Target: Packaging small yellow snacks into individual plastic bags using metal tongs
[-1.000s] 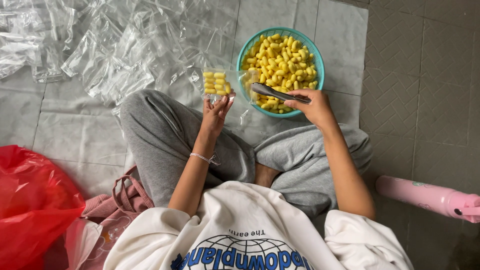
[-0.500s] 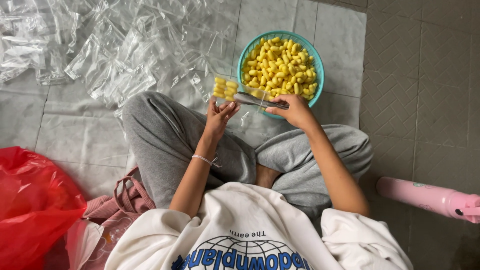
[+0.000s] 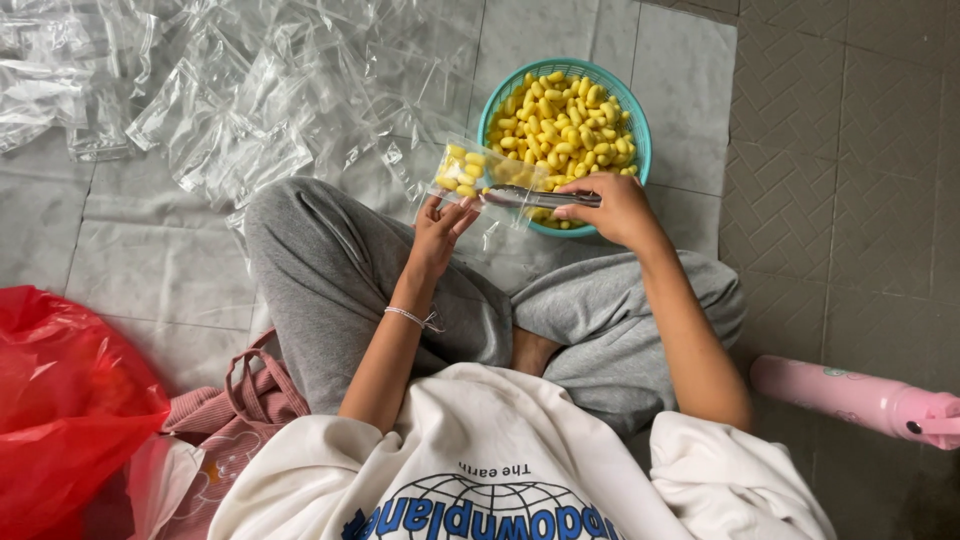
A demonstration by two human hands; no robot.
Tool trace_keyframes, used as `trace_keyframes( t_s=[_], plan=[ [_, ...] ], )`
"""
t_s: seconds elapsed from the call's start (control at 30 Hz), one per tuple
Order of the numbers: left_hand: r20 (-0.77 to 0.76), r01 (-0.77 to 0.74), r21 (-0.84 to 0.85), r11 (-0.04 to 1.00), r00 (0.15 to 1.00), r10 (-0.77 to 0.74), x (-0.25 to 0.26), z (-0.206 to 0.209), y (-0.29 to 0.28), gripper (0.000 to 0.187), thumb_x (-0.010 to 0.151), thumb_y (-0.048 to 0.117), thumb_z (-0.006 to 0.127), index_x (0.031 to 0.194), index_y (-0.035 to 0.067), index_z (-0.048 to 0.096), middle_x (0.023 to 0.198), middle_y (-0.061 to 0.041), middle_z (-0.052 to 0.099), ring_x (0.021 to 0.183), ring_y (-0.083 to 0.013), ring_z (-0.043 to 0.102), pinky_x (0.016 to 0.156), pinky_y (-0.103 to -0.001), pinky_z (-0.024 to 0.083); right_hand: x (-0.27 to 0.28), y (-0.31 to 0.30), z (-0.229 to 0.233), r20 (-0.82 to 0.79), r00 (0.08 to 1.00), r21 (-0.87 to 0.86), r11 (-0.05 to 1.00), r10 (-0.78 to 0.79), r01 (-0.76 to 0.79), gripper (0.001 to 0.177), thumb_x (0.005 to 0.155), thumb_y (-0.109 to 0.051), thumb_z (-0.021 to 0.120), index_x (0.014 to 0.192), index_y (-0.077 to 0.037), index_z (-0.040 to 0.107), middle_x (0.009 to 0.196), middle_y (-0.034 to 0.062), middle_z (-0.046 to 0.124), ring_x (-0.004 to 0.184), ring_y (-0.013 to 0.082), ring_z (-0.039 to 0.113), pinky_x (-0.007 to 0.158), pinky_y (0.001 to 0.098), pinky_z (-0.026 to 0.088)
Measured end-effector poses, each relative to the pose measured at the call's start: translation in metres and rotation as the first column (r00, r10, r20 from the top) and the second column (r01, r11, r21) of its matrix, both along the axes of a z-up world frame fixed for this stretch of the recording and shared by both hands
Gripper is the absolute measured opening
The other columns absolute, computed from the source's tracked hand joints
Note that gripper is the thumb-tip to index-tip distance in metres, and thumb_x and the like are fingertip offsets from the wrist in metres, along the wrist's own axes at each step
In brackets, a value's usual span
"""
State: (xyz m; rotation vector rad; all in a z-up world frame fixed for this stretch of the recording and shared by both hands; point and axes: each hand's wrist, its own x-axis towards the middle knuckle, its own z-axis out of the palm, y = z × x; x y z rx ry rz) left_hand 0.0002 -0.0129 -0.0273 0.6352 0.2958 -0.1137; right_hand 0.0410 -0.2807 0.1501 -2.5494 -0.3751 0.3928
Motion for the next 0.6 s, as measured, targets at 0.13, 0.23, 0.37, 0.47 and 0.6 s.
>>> trace_keyframes(
  t_s=[0.13, 0.23, 0.37, 0.47, 0.6],
  plan=[
    [-0.013, -0.022, 0.026, 0.999, 1.0, 0.022, -0.004, 0.02, -0.001, 0.057, 0.088, 0.007, 0.083, 0.135, 0.0, 0.052, 0.103, -0.021, 0.076, 0.091, -0.0282, 0.078, 0.089, -0.041, 0.064, 0.003, 0.012, 0.025, 0.001, 0.997, -0.088, 0.993, 0.076, -0.075, 0.033, 0.087, -0.043, 0.08, 0.116, -0.026, 0.079, 0.103, 0.0041, 0.074, 0.104, 0.0304, 0.068, 0.1, 0.0425, 0.038],
    [-0.074, -0.041, 0.034, 0.999, 0.996, 0.044, 0.002, -0.026, -0.003, 0.053, 0.085, 0.009, 0.087, 0.125, -0.002, 0.054, 0.095, -0.018, 0.076, 0.086, -0.0282, 0.079, 0.086, -0.042, 0.064, 0.001, 0.021, 0.025, 0.048, 0.989, -0.182, 0.974, 0.143, -0.132, 0.034, 0.087, -0.04, 0.079, 0.117, -0.025, 0.077, 0.103, 0.003, 0.073, 0.103, 0.0277, 0.068, 0.09, 0.0395, 0.036],
    [-0.081, -0.063, 0.038, 0.997, 0.995, 0.066, 0.0, -0.003, -0.003, 0.052, 0.084, 0.007, 0.087, 0.123, -0.001, 0.054, 0.094, -0.015, 0.075, 0.085, -0.0269, 0.079, 0.086, -0.041, 0.064, -0.009, 0.027, 0.019, 0.116, 0.978, -0.275, 0.952, 0.172, -0.134, 0.035, 0.085, -0.042, 0.08, 0.117, -0.029, 0.076, 0.102, 0.0022, 0.071, 0.104, 0.0258, 0.066, 0.091, 0.0408, 0.036],
    [-0.067, -0.08, 0.035, 0.996, 0.994, 0.082, 0.0, -0.001, -0.003, 0.051, 0.085, 0.006, 0.086, 0.124, -0.001, 0.053, 0.092, -0.014, 0.075, 0.086, -0.0272, 0.078, 0.088, -0.042, 0.063, -0.015, 0.026, 0.013, 0.189, 0.965, -0.291, 0.949, 0.181, -0.121, 0.037, 0.084, -0.042, 0.081, 0.12, -0.031, 0.074, 0.1, -0.001, 0.07, 0.103, 0.0222, 0.064, 0.091, 0.0405, 0.035],
    [-0.05, -0.081, 0.036, 0.996, 0.995, 0.082, -0.002, 0.017, 0.0, 0.05, 0.085, 0.006, 0.085, 0.123, 0.003, 0.053, 0.094, -0.012, 0.075, 0.086, -0.0237, 0.078, 0.087, -0.038, 0.064, -0.024, 0.026, 0.01, 0.275, 0.944, -0.259, 0.96, 0.183, -0.11, 0.038, 0.086, -0.04, 0.081, 0.121, -0.029, 0.074, 0.106, -0.0037, 0.066, 0.104, 0.019, 0.064, 0.092, 0.0375, 0.035]
  ],
)
